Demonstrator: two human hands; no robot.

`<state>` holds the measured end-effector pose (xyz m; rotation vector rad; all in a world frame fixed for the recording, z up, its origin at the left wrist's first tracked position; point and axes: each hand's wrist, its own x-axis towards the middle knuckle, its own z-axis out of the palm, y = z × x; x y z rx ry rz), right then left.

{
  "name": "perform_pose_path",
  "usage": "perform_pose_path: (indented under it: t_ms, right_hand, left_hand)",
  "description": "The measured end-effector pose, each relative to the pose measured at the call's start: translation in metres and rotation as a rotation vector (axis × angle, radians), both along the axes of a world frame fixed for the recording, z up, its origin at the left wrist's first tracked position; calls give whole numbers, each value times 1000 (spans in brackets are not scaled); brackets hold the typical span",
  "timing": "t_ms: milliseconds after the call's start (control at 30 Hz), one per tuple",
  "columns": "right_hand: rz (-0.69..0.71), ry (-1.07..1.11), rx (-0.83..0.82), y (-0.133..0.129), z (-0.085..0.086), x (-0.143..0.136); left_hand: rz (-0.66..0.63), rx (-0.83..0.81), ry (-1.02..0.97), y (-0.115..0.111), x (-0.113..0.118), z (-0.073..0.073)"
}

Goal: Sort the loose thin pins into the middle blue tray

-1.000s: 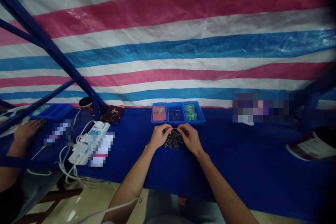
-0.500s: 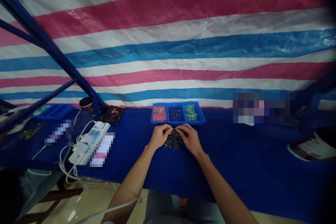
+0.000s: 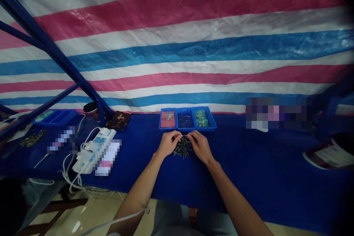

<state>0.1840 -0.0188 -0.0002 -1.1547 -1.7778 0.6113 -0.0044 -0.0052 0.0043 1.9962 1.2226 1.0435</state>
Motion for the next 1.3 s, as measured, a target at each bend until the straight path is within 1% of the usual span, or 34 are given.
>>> perform_pose_path:
  t_ms: [133,233,333,433,533,600,667,733,833,933,1033,1100,1167,1300]
  right_hand:
    - [-19,-44,4,2,-3,-1]
    - [-68,-69,-7,2,-7,0]
    - [-124,-38,-20,2,-9,2]
    - [-173,28,4,2,-10,4]
    - [-254,54,48,8,-6,5]
    - [-333,19,65,16,-1,5]
    - [-374,-53,61,24,7,5]
    - [-355,-113,40,28,15,6]
    - [-305,-93,71,23,18,12]
    - [-198,-118,57,6,9,21]
    - [-33,-168,-49,-12,-4,31]
    - [38,-203,-100,-19,-11,33]
    - [64,-249,-117,-23,-15,33]
    - [54,-339,-102,-24,-17,29]
  left_hand:
    - [-3,2,-6,-1,1,1]
    - [0,0,-8,0,1,1]
    - [18,4,-17,0,0,1]
    - [26,0,-16,0,-1,1]
    - [35,-8,-10,0,-1,0]
    - [38,-7,-7,0,-1,0]
    - [39,-2,-6,1,-1,0]
    - [41,6,-9,1,-1,0]
    - [43,11,-16,1,-1,0]
    - [40,13,-15,1,-1,0]
    - [35,12,-13,1,-1,0]
    - [43,12,-27,1,-1,-1]
    - [52,13,-48,1,-1,-1]
    - [49,8,-78,3,-2,-4]
